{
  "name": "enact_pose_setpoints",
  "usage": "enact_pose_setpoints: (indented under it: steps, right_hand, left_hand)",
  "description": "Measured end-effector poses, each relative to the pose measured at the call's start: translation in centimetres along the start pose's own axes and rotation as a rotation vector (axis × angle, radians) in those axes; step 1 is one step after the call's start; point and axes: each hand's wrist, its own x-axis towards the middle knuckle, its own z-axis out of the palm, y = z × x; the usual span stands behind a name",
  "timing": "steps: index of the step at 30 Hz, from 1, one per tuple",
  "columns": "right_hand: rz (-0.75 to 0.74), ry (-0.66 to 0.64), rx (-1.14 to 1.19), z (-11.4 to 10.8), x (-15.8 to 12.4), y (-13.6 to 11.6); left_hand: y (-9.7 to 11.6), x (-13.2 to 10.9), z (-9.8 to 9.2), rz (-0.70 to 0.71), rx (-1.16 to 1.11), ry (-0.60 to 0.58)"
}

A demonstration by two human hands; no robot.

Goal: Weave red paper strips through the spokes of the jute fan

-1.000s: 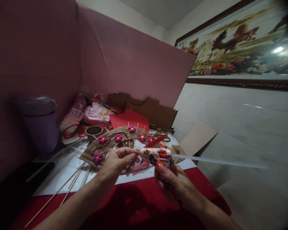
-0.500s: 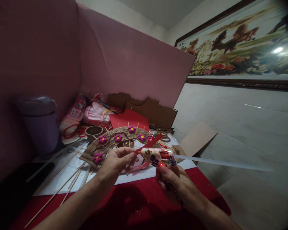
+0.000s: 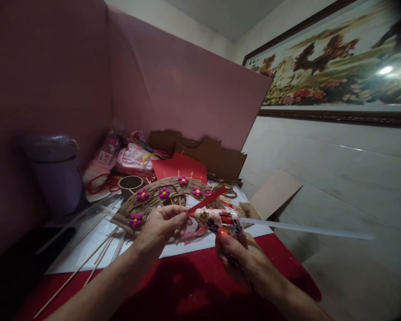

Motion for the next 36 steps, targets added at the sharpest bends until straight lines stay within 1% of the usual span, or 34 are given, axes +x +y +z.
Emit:
enact_pose_setpoints:
  steps: [7,12,16,23,28,33,36]
  right_hand:
    - [-0.001,-0.011,0.003,0.08,0.09,-0.21]
    - [-0.02,0.007,0.012,0.04,0.14,-0.04]
    - [-0.016,-0.013,0.025,0.07,0.19,0.01]
    - [-0.002,-0.005,0.058,0.19,0.17,-0.01]
    - [-0.001,0.046,0.144,0.33,0.26,-0.1]
    - [0.066,0.045,0.271,0.34,0.5,-0.16]
    - [0.099,0.015,0.375,0.23,0.59,-0.11]
  left_hand:
    - [-0.06,0.02,0.13,0.025,0.01,-0.007]
    - [-0.1,0.04,0.06,0.036,0.01,-0.025]
    - [-0.05,0.14,0.09,0.027,0.014,-0.013]
    - [-0.02,0.12,0.14,0.024,-0.002,-0.019]
    - [-0.17,0.13,-0.06,0.013,-0.008,-0.014]
    - [-0.28,0.3,-0.18,0.02,-0.014,-0.028]
    - [-0.2,0.26,-0.16,0.019,-0.02,-0.033]
